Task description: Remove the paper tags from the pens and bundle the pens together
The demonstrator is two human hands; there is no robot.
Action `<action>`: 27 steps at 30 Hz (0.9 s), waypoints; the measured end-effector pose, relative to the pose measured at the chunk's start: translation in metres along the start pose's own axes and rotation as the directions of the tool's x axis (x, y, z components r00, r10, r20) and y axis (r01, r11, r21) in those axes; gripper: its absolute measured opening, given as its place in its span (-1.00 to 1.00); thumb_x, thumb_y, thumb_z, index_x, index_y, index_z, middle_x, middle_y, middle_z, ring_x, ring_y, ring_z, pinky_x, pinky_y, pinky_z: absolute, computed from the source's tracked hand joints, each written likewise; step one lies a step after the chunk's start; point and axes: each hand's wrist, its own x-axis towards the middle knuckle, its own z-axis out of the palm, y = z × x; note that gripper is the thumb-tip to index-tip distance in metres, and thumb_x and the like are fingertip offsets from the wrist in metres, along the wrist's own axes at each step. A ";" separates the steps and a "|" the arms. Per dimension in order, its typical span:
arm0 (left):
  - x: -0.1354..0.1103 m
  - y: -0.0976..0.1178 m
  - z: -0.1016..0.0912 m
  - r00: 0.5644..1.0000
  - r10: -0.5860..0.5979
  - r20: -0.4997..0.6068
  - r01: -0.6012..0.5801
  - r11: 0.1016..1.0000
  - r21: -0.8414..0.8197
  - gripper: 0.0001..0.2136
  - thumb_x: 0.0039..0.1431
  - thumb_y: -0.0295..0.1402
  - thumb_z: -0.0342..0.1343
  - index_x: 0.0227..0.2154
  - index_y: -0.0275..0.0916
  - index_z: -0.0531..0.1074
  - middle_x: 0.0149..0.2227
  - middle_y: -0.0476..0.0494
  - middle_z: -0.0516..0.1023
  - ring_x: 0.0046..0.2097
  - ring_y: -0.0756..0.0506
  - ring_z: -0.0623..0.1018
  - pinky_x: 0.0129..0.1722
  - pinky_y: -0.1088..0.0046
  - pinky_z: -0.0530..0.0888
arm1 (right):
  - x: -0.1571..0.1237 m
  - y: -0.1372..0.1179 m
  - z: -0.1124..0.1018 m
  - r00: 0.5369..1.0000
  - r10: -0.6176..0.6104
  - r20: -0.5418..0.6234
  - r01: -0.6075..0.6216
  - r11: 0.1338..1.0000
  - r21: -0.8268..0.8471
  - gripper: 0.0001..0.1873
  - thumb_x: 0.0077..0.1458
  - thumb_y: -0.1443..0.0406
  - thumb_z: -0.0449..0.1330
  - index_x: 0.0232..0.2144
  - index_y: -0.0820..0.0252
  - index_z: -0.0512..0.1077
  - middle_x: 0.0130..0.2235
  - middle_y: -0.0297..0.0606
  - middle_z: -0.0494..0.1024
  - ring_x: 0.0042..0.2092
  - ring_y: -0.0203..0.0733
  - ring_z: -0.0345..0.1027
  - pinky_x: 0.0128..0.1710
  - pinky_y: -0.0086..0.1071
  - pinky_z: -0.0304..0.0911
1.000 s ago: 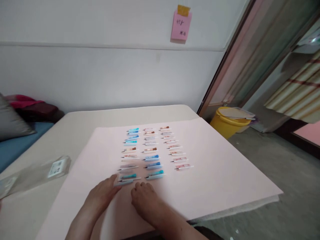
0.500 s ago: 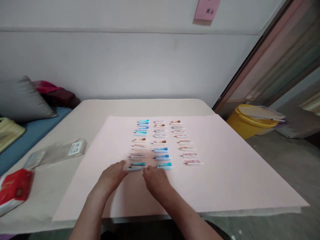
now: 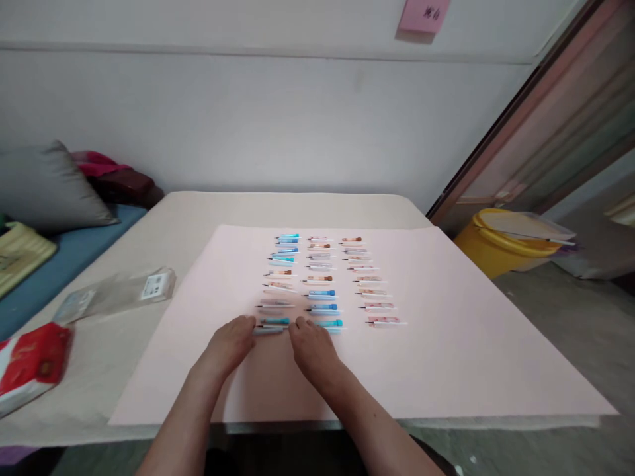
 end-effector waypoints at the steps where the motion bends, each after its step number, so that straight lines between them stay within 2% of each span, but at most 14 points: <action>1: 0.001 0.000 0.000 1.000 0.000 0.001 0.000 1.000 -0.004 -0.76 -0.05 -0.50 -0.06 -0.26 -0.24 0.34 -0.17 -0.23 0.46 -0.14 -0.17 0.44 -0.22 0.33 0.29 | 0.000 -0.001 0.000 1.000 -0.003 0.001 0.003 1.000 0.002 -0.72 0.13 0.50 -0.07 -0.19 0.26 0.36 -0.20 -0.05 0.42 -0.18 -0.11 0.35 -0.28 -0.30 0.27; 8: -0.001 0.002 -0.002 1.000 -0.014 -0.003 0.013 0.999 -0.051 -0.77 -0.07 -0.52 -0.03 -0.30 -0.23 0.38 -0.20 -0.23 0.49 -0.12 -0.19 0.45 -0.18 0.33 0.30 | -0.002 -0.007 0.003 1.000 -0.022 0.001 0.022 1.000 0.022 -0.72 0.13 0.50 -0.09 -0.17 0.24 0.33 -0.19 -0.06 0.42 -0.18 -0.10 0.35 -0.30 -0.30 0.28; 12: -0.002 0.002 -0.002 0.999 0.021 -0.025 -0.023 0.998 -0.061 -0.80 -0.06 -0.52 -0.03 -0.33 -0.22 0.38 -0.22 -0.22 0.50 -0.12 -0.19 0.45 -0.16 0.33 0.29 | -0.003 -0.013 0.007 0.998 -0.055 -0.004 0.055 0.997 0.055 -0.70 0.13 0.49 -0.09 -0.12 0.24 0.29 -0.16 -0.05 0.43 -0.16 -0.10 0.35 -0.26 -0.29 0.27; 17: -0.001 0.003 0.001 0.998 0.046 -0.031 -0.048 0.997 -0.065 -0.82 -0.04 -0.51 -0.05 -0.35 -0.22 0.38 -0.23 -0.25 0.50 -0.12 -0.20 0.45 -0.17 0.32 0.29 | -0.004 -0.021 0.012 0.996 -0.089 -0.010 0.090 0.993 0.077 -0.76 0.12 0.49 -0.06 -0.20 0.27 0.32 -0.23 -0.06 0.46 -0.17 -0.09 0.36 -0.24 -0.27 0.28; 22: -0.003 -0.002 -0.001 0.999 0.026 -0.027 -0.028 0.998 -0.057 -0.79 0.06 -0.44 -0.11 -0.25 -0.25 0.36 -0.17 -0.28 0.49 -0.12 -0.19 0.45 -0.17 0.32 0.29 | -0.005 -0.026 0.018 0.996 -0.087 0.013 0.086 0.994 0.069 -0.77 0.11 0.48 -0.06 -0.22 0.28 0.33 -0.26 -0.06 0.46 -0.25 -0.07 0.40 -0.32 -0.24 0.30; 27: -0.003 -0.011 -0.006 0.995 -0.045 -0.094 0.037 0.996 -0.080 -0.72 0.16 -0.34 -0.16 -0.11 -0.27 0.32 -0.05 -0.31 0.43 -0.04 -0.20 0.42 -0.11 0.30 0.28 | -0.006 -0.029 0.018 0.995 -0.096 0.031 0.094 0.994 0.052 -0.76 0.12 0.48 -0.06 -0.20 0.28 0.33 -0.24 -0.03 0.45 -0.24 -0.06 0.40 -0.31 -0.22 0.31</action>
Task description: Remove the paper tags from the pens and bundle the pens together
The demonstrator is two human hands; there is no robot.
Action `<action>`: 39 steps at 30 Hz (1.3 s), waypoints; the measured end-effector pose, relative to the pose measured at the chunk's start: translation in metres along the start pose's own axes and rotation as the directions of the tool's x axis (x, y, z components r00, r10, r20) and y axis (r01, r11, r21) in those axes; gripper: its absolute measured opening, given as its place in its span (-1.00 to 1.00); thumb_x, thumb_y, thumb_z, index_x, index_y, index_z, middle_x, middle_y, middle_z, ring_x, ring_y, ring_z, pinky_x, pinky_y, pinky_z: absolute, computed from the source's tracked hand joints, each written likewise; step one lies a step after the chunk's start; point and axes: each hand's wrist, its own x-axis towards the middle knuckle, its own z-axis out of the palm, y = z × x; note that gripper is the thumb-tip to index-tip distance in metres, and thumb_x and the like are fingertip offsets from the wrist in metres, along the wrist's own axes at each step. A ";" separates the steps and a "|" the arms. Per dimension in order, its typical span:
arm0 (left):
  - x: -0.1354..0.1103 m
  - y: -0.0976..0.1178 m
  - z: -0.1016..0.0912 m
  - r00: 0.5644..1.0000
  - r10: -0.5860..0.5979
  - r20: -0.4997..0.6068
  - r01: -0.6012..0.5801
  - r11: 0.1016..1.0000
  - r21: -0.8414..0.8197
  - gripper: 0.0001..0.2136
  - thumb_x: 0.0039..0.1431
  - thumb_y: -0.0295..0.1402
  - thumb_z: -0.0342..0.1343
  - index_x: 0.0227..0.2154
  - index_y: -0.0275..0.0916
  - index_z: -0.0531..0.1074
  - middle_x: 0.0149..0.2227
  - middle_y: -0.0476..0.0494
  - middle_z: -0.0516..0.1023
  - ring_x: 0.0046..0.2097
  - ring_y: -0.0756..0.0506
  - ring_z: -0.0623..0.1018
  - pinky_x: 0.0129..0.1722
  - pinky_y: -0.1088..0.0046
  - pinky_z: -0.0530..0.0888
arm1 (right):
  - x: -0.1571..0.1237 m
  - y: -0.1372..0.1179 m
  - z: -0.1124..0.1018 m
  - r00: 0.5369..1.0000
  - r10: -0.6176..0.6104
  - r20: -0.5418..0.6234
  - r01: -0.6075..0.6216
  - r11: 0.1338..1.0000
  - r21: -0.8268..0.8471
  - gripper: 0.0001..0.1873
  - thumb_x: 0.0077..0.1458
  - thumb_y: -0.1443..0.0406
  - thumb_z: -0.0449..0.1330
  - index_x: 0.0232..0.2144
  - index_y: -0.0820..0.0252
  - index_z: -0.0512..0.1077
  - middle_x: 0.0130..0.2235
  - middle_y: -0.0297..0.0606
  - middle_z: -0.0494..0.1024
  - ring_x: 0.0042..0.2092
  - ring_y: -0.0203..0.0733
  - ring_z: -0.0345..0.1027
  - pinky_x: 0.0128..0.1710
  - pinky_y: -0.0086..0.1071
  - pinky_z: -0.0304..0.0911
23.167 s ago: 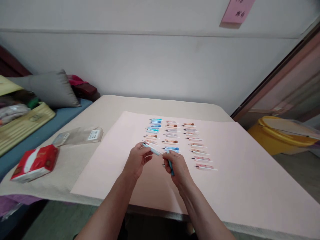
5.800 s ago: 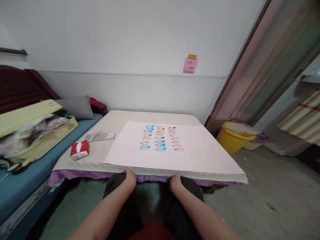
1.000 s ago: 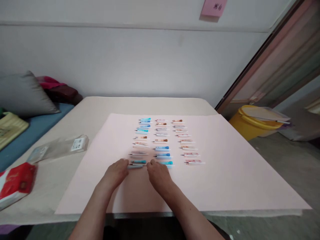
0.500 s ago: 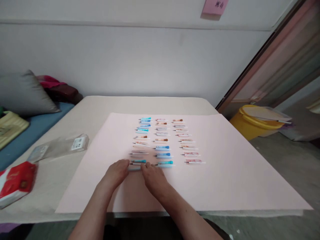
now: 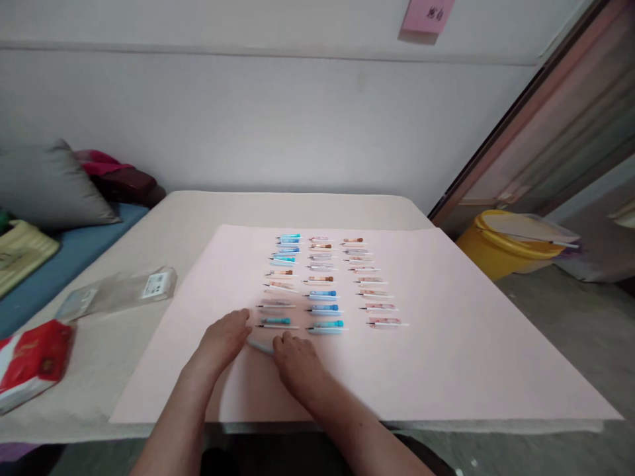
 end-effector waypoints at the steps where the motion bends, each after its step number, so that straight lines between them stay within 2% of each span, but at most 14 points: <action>1: 0.001 0.000 -0.002 1.000 -0.024 -0.020 0.024 1.000 -0.002 -0.71 0.17 -0.34 -0.17 -0.10 -0.26 0.31 -0.05 -0.31 0.43 -0.04 -0.20 0.42 -0.12 0.29 0.28 | 0.000 0.000 0.000 1.000 0.004 -0.001 -0.004 1.000 -0.002 -0.76 0.12 0.48 -0.06 -0.20 0.27 0.34 -0.24 -0.04 0.46 -0.25 -0.06 0.41 -0.31 -0.22 0.31; 4: 0.004 0.001 -0.007 0.994 -0.078 -0.072 0.073 0.995 -0.060 -0.72 0.17 -0.32 -0.14 -0.10 -0.22 0.33 -0.06 -0.26 0.44 -0.06 -0.19 0.43 -0.13 0.29 0.29 | 0.002 -0.001 0.001 1.000 0.005 0.004 -0.005 1.000 -0.010 -0.77 0.12 0.49 -0.05 -0.22 0.27 0.35 -0.26 -0.05 0.47 -0.25 -0.08 0.41 -0.32 -0.24 0.31; 7: 0.007 0.004 -0.011 0.992 -0.068 -0.110 0.043 0.975 -0.219 -0.74 0.15 -0.29 -0.08 -0.13 -0.21 0.36 -0.11 -0.22 0.48 -0.08 -0.17 0.44 -0.11 0.32 0.30 | 0.005 -0.001 0.001 1.000 -0.024 0.013 0.024 1.000 -0.013 -0.76 0.10 0.50 -0.04 -0.23 0.29 0.36 -0.27 -0.05 0.48 -0.26 -0.06 0.42 -0.33 -0.25 0.30; 11: 0.008 0.008 -0.012 0.976 -0.090 -0.199 -0.029 0.848 -0.530 -0.71 0.09 -0.22 -0.01 -0.17 -0.21 0.40 -0.20 -0.15 0.50 -0.14 -0.13 0.46 -0.12 0.34 0.33 | 0.008 0.003 -0.004 1.000 -0.008 -0.012 0.008 1.000 0.024 -0.76 0.08 0.50 -0.04 -0.24 0.29 0.36 -0.28 -0.06 0.50 -0.25 -0.07 0.42 -0.32 -0.26 0.27; 13: 0.006 0.013 -0.011 0.957 -0.172 -0.232 -0.060 0.668 -0.742 -0.66 0.04 -0.19 0.06 -0.13 -0.23 0.39 -0.16 -0.16 0.49 -0.12 -0.12 0.46 -0.10 0.33 0.34 | 0.010 0.006 -0.010 0.998 0.051 -0.049 -0.048 0.998 0.045 -0.78 0.10 0.46 -0.03 -0.23 0.27 0.35 -0.28 -0.09 0.50 -0.27 -0.09 0.43 -0.33 -0.29 0.25; 16: 0.000 0.027 -0.009 0.922 -0.330 -0.201 -0.133 0.217 -0.967 -0.57 -0.02 -0.21 0.14 -0.05 -0.21 0.34 -0.08 -0.18 0.45 -0.06 -0.09 0.44 -0.09 0.34 0.36 | 0.011 0.011 -0.020 0.979 0.165 -0.116 -0.154 0.984 0.093 -0.83 0.14 0.36 -0.02 -0.25 0.22 0.34 -0.27 -0.17 0.50 -0.31 -0.13 0.43 -0.38 -0.36 0.20; 19: -0.006 0.040 -0.008 0.899 -0.431 -0.076 -0.167 -0.178 -0.970 -0.64 -0.03 -0.31 0.17 -0.12 -0.19 0.35 -0.15 -0.16 0.47 -0.11 -0.06 0.48 -0.14 0.37 0.41 | 0.012 0.017 -0.026 0.943 0.267 -0.196 -0.236 0.957 0.167 -0.86 0.16 0.28 0.00 -0.30 0.18 0.34 -0.28 -0.25 0.50 -0.32 -0.20 0.42 -0.42 -0.42 0.12; 21: -0.008 0.045 -0.006 0.896 -0.439 0.057 -0.111 -0.347 -0.931 -0.75 -0.03 -0.39 0.17 -0.23 -0.22 0.37 -0.24 -0.15 0.49 -0.20 -0.04 0.50 -0.21 0.40 0.45 | 0.012 0.021 -0.027 0.923 0.296 -0.247 -0.246 0.946 0.212 -0.86 0.16 0.26 0.01 -0.32 0.17 0.34 -0.29 -0.29 0.50 -0.33 -0.24 0.40 -0.43 -0.44 0.09; 23: -0.007 0.046 -0.004 0.912 -0.367 0.184 -0.007 -0.461 -0.887 -0.84 -0.02 -0.45 0.15 -0.33 -0.27 0.38 -0.29 -0.17 0.49 -0.27 -0.03 0.52 -0.27 0.42 0.47 | 0.011 0.023 -0.027 0.911 0.297 -0.286 -0.228 0.941 0.250 -0.87 0.16 0.26 0.01 -0.33 0.17 0.33 -0.31 -0.30 0.49 -0.34 -0.28 0.38 -0.42 -0.46 0.07; 27: -0.006 0.051 0.001 0.954 -0.149 0.260 0.146 -0.528 -0.837 -0.89 -0.01 -0.51 0.14 -0.36 -0.32 0.42 -0.30 -0.22 0.51 -0.29 -0.07 0.53 -0.29 0.39 0.50 | 0.010 0.019 -0.024 0.914 0.244 -0.325 -0.136 0.937 0.321 -0.87 0.16 0.28 0.02 -0.36 0.18 0.34 -0.34 -0.31 0.49 -0.38 -0.31 0.34 -0.41 -0.48 0.07; 29: -0.006 0.055 0.003 0.961 -0.130 0.244 0.139 -0.535 -0.833 -0.89 0.00 -0.54 0.13 -0.36 -0.33 0.43 -0.33 -0.20 0.51 -0.30 -0.07 0.54 -0.29 0.39 0.51 | 0.008 0.016 -0.024 0.921 0.193 -0.338 -0.070 0.936 0.344 -0.84 0.17 0.26 0.01 -0.37 0.18 0.33 -0.34 -0.31 0.48 -0.38 -0.32 0.33 -0.40 -0.48 0.07; 32: -0.005 0.056 0.004 0.955 -0.193 0.224 0.076 -0.572 -0.817 -0.91 0.02 -0.58 0.11 -0.37 -0.35 0.43 -0.38 -0.17 0.51 -0.35 -0.03 0.53 -0.34 0.45 0.51 | 0.008 0.016 -0.028 0.928 0.151 -0.339 -0.019 0.932 0.363 -0.79 0.20 0.19 -0.02 -0.36 0.17 0.34 -0.33 -0.33 0.48 -0.36 -0.32 0.33 -0.39 -0.48 0.08; 35: -0.001 0.047 0.002 0.949 -0.241 0.201 0.010 -0.617 -0.787 -0.92 0.05 -0.58 0.09 -0.38 -0.35 0.44 -0.37 -0.16 0.51 -0.35 0.00 0.54 -0.35 0.52 0.52 | 0.009 0.028 -0.032 0.917 0.233 -0.323 -0.110 0.928 0.357 -0.79 0.20 0.19 -0.01 -0.31 0.16 0.34 -0.30 -0.31 0.49 -0.29 -0.28 0.34 -0.35 -0.47 0.07; 39: 0.004 0.026 -0.006 0.936 -0.287 0.204 -0.037 -0.655 -0.754 -0.93 0.07 -0.56 0.09 -0.38 -0.34 0.44 -0.37 -0.15 0.52 -0.33 0.01 0.54 -0.34 0.51 0.53 | 0.014 0.049 -0.031 0.920 0.314 -0.235 -0.257 0.936 0.242 -0.86 0.12 0.35 0.05 -0.24 0.18 0.35 -0.29 -0.25 0.51 -0.21 -0.18 0.33 -0.24 -0.38 0.04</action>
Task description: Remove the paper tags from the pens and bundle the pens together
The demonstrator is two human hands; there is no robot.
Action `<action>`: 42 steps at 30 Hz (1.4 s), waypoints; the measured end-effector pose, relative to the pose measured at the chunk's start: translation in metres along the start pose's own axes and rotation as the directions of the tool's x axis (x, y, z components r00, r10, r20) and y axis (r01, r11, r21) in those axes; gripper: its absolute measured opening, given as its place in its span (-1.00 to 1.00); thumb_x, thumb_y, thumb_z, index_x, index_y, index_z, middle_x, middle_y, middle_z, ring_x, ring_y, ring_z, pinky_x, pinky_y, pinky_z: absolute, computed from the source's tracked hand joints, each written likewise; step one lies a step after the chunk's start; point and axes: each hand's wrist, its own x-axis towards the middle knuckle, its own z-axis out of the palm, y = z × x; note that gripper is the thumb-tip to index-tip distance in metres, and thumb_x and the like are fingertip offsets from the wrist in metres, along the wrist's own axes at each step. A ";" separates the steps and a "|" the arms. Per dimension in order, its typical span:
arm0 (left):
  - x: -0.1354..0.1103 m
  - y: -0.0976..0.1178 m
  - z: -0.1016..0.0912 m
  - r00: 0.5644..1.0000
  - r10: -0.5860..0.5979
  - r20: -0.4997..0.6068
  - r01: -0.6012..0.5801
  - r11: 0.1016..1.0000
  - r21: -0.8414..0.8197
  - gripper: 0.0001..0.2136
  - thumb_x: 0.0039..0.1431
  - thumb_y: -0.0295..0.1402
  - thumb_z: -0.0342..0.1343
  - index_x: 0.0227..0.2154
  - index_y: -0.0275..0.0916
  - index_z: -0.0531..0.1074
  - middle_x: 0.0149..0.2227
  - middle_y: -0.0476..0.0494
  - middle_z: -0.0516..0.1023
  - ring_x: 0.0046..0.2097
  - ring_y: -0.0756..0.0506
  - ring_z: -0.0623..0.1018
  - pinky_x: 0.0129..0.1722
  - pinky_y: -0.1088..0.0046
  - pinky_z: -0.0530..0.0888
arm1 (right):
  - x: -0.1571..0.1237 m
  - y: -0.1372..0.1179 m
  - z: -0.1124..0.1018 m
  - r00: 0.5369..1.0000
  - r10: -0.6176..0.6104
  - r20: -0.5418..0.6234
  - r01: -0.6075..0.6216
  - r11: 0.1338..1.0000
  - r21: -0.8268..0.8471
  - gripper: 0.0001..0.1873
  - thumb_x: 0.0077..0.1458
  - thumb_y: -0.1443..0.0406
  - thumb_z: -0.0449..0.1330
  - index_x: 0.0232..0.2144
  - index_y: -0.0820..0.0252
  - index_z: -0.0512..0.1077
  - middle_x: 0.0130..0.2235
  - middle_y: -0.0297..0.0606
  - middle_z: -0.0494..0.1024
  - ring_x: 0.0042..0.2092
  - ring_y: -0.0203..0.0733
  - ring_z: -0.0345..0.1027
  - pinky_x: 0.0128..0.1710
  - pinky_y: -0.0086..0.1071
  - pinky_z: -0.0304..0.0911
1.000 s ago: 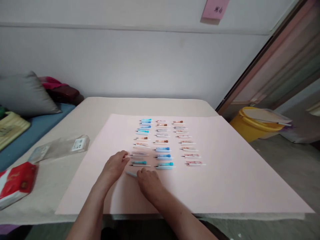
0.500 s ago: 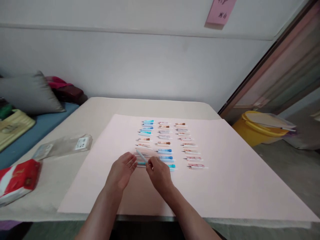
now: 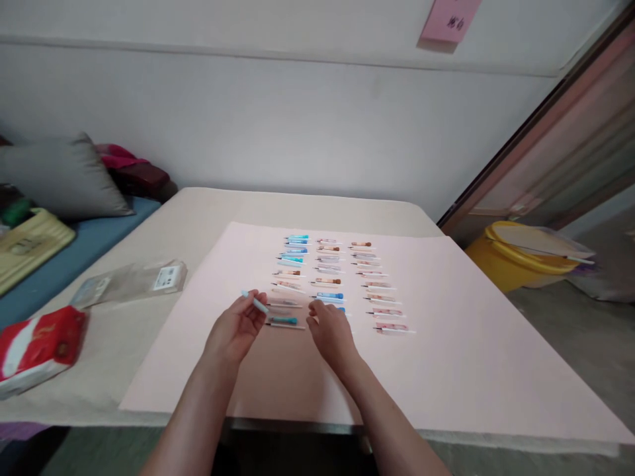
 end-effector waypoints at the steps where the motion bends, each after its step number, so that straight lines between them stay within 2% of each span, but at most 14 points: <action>1: 0.002 0.005 -0.002 1.000 0.005 -0.019 -0.006 1.000 -0.018 -0.93 0.07 -0.55 0.09 -0.38 -0.34 0.44 -0.37 -0.14 0.52 -0.34 0.01 0.54 -0.33 0.51 0.53 | 0.001 0.003 0.002 1.000 -0.001 0.028 0.002 0.999 -0.047 -0.84 0.09 0.39 0.06 -0.24 0.19 0.35 -0.30 -0.23 0.51 -0.20 -0.16 0.32 -0.22 -0.36 0.03; 4: 0.005 0.015 -0.005 0.998 0.017 -0.069 -0.022 0.997 -0.071 -0.94 0.08 -0.55 0.08 -0.38 -0.34 0.43 -0.38 -0.12 0.52 -0.34 0.02 0.55 -0.33 0.53 0.53 | 0.000 0.003 0.009 0.995 -0.055 0.078 0.067 0.985 -0.159 -0.83 0.04 0.44 0.07 -0.27 0.23 0.35 -0.31 -0.16 0.50 -0.19 -0.11 0.31 -0.20 -0.29 0.00; 7: 0.005 0.018 -0.006 0.998 0.021 -0.066 -0.028 0.995 -0.101 -0.93 0.10 -0.56 0.07 -0.37 -0.36 0.43 -0.38 -0.14 0.52 -0.35 0.02 0.55 -0.34 0.54 0.54 | -0.004 -0.004 0.016 0.986 -0.144 0.090 0.161 0.961 -0.224 -0.83 0.01 0.46 0.08 -0.29 0.25 0.36 -0.30 -0.13 0.50 -0.17 -0.06 0.28 -0.19 -0.25 -0.02; 11: 0.004 0.018 -0.005 0.999 0.010 -0.041 -0.015 0.993 -0.119 -0.92 0.11 -0.58 0.04 -0.37 -0.39 0.42 -0.39 -0.16 0.52 -0.36 0.01 0.56 -0.36 0.52 0.55 | -0.005 -0.011 0.021 0.984 -0.146 0.101 0.170 0.941 -0.293 -0.81 0.00 0.49 0.05 -0.33 0.27 0.41 -0.27 -0.07 0.48 -0.16 0.01 0.25 -0.22 -0.20 -0.02; 14: 0.003 0.018 -0.003 0.999 -0.010 -0.040 0.005 0.991 -0.135 -0.91 0.11 -0.58 0.03 -0.37 -0.39 0.42 -0.40 -0.17 0.52 -0.37 0.00 0.56 -0.37 0.52 0.55 | -0.005 -0.013 0.024 0.982 -0.139 0.125 0.172 0.937 -0.305 -0.79 -0.02 0.50 0.04 -0.36 0.29 0.45 -0.25 -0.03 0.47 -0.15 0.03 0.24 -0.23 -0.19 -0.01; 19: 0.003 0.019 -0.002 0.998 -0.011 -0.055 0.002 0.986 -0.167 -0.91 0.13 -0.59 0.02 -0.36 -0.38 0.42 -0.41 -0.18 0.52 -0.38 -0.01 0.56 -0.39 0.52 0.56 | -0.008 -0.017 0.030 0.968 -0.207 0.144 0.242 0.922 -0.302 -0.78 0.00 0.51 0.02 -0.35 0.32 0.45 -0.29 -0.01 0.48 -0.18 0.01 0.26 -0.22 -0.17 0.01; 24: 0.006 0.023 -0.005 0.997 0.012 -0.073 -0.024 0.987 -0.158 -0.91 0.11 -0.61 0.02 -0.33 -0.41 0.39 -0.41 -0.18 0.52 -0.37 -0.01 0.57 -0.40 0.54 0.56 | -0.009 -0.017 0.035 0.962 -0.237 0.135 0.266 0.926 -0.269 -0.79 -0.02 0.53 0.03 -0.38 0.33 0.44 -0.35 -0.03 0.50 -0.23 -0.04 0.30 -0.26 -0.23 0.04; 29: 0.007 0.028 -0.006 0.997 0.003 -0.072 -0.013 0.990 -0.142 -0.90 0.13 -0.61 0.01 -0.31 -0.40 0.37 -0.41 -0.19 0.52 -0.40 0.00 0.56 -0.47 0.58 0.54 | -0.007 -0.017 0.023 0.975 -0.218 0.051 0.224 0.958 -0.179 -0.84 0.04 0.50 0.02 -0.39 0.26 0.38 -0.42 -0.17 0.49 -0.35 -0.16 0.31 -0.36 -0.35 0.04; 32: 0.008 0.029 -0.007 0.998 -0.009 -0.063 0.001 0.991 -0.137 -0.90 0.14 -0.60 0.00 -0.30 -0.41 0.37 -0.41 -0.21 0.52 -0.41 0.00 0.56 -0.49 0.59 0.54 | -0.009 -0.020 0.010 0.966 -0.222 -0.136 0.231 0.972 0.054 -0.86 0.11 0.43 0.01 -0.46 0.21 0.31 -0.44 -0.26 0.44 -0.37 -0.23 0.26 -0.39 -0.41 0.05; 34: 0.008 0.029 -0.007 0.998 -0.020 -0.055 0.012 0.991 -0.136 -0.90 0.14 -0.59 -0.01 -0.29 -0.43 0.37 -0.40 -0.22 0.53 -0.41 0.00 0.56 -0.49 0.59 0.54 | -0.013 -0.022 0.003 0.940 -0.226 -0.257 0.282 0.938 0.204 -0.85 0.12 0.42 0.01 -0.48 0.19 0.28 -0.45 -0.29 0.41 -0.37 -0.26 0.24 -0.37 -0.43 0.07; 36: 0.009 0.028 -0.007 0.999 -0.021 -0.050 0.014 0.991 -0.135 -0.90 0.15 -0.60 -0.02 -0.29 -0.43 0.37 -0.41 -0.23 0.53 -0.41 -0.01 0.56 -0.49 0.59 0.54 | -0.017 -0.023 0.002 0.915 -0.244 -0.321 0.337 0.900 0.277 -0.86 0.11 0.42 0.01 -0.48 0.18 0.27 -0.45 -0.30 0.39 -0.36 -0.26 0.22 -0.36 -0.44 0.07; 42: 0.010 0.027 -0.007 0.998 -0.012 -0.060 0.005 0.992 -0.126 -0.89 0.15 -0.60 -0.03 -0.29 -0.42 0.37 -0.41 -0.21 0.53 -0.40 -0.01 0.57 -0.48 0.58 0.54 | -0.022 -0.024 0.010 0.885 -0.329 -0.330 0.409 0.889 0.208 -0.84 0.12 0.41 0.00 -0.49 0.18 0.27 -0.47 -0.29 0.37 -0.39 -0.25 0.17 -0.38 -0.41 0.03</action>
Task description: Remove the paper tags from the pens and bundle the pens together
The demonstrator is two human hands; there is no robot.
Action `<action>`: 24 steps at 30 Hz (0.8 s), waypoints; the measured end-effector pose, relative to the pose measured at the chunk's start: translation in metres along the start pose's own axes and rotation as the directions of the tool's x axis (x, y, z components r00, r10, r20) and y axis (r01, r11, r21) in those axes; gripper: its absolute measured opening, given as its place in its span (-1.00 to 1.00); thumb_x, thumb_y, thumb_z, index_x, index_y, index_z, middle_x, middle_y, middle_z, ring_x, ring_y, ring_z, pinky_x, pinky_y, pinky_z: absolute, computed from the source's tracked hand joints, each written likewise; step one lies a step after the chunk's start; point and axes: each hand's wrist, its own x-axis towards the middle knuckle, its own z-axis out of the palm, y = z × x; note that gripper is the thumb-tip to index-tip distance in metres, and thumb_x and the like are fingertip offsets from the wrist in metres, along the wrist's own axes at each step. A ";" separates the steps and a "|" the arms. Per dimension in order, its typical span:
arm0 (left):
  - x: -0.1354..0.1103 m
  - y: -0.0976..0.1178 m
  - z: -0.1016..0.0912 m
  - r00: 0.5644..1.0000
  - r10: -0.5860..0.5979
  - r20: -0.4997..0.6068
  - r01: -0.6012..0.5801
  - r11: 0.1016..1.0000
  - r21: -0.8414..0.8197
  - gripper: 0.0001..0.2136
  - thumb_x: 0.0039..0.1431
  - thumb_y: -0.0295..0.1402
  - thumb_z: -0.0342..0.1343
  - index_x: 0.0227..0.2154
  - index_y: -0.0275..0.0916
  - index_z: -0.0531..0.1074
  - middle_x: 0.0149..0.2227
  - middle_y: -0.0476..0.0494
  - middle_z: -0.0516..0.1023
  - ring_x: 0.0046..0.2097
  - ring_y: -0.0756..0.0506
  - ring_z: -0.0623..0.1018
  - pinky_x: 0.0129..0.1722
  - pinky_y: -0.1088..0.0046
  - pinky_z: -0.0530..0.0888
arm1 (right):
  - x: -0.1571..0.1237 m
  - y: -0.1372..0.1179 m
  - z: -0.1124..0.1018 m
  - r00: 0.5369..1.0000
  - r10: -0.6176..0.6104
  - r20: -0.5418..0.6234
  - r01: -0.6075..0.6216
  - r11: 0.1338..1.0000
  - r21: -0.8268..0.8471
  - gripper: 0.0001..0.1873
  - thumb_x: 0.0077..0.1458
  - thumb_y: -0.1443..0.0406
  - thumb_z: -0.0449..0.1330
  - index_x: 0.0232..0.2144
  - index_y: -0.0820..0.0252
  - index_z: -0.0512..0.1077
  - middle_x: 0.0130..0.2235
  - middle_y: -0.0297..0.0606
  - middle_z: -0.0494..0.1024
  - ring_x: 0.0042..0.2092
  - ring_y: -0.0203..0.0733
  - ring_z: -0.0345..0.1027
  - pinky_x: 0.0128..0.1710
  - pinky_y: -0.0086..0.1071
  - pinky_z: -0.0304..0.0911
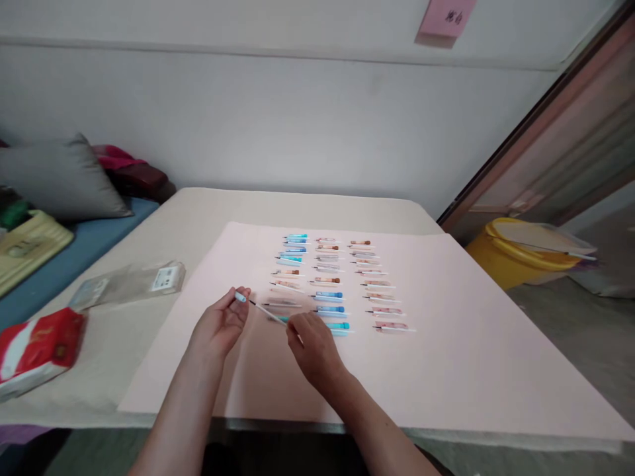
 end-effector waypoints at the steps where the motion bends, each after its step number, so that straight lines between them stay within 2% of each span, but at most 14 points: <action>1: 0.000 0.000 0.000 1.000 -0.001 -0.001 0.001 1.000 0.003 -0.88 0.16 -0.60 -0.03 -0.29 -0.43 0.38 -0.41 -0.21 0.53 -0.41 -0.01 0.57 -0.48 0.58 0.54 | 0.000 0.000 0.001 1.000 -0.006 0.003 0.006 1.000 -0.020 -0.83 0.12 0.41 0.00 -0.50 0.18 0.27 -0.47 -0.29 0.37 -0.39 -0.25 0.16 -0.38 -0.41 0.02; 9: -0.003 -0.002 0.003 0.999 0.049 0.000 -0.049 0.999 0.004 -0.90 0.13 -0.60 0.00 -0.33 -0.40 0.40 -0.43 -0.17 0.53 -0.40 0.01 0.57 -0.44 0.58 0.54 | 0.001 -0.001 0.000 1.000 -0.008 0.030 0.009 0.998 -0.059 -0.84 0.10 0.43 0.02 -0.50 0.19 0.29 -0.46 -0.29 0.38 -0.38 -0.25 0.18 -0.37 -0.41 0.04; 17: -0.002 -0.002 0.000 0.991 0.129 0.018 -0.130 0.987 0.091 -0.91 0.12 -0.56 0.03 -0.37 -0.39 0.43 -0.41 -0.22 0.54 -0.43 -0.01 0.56 -0.49 0.58 0.52 | 0.001 -0.003 -0.009 0.998 0.045 -0.040 -0.044 0.998 0.043 -0.83 0.14 0.41 0.00 -0.43 0.17 0.35 -0.41 -0.27 0.40 -0.32 -0.24 0.22 -0.31 -0.41 0.11; 24: -0.003 -0.015 0.002 0.990 0.135 0.047 -0.141 0.979 0.145 -0.92 0.08 -0.56 0.08 -0.36 -0.36 0.45 -0.40 -0.20 0.53 -0.39 -0.02 0.57 -0.46 0.55 0.53 | 0.001 -0.003 -0.012 0.997 0.003 -0.080 -0.003 1.000 0.000 -0.81 0.16 0.41 -0.01 -0.42 0.17 0.37 -0.42 -0.26 0.40 -0.31 -0.22 0.21 -0.29 -0.39 0.11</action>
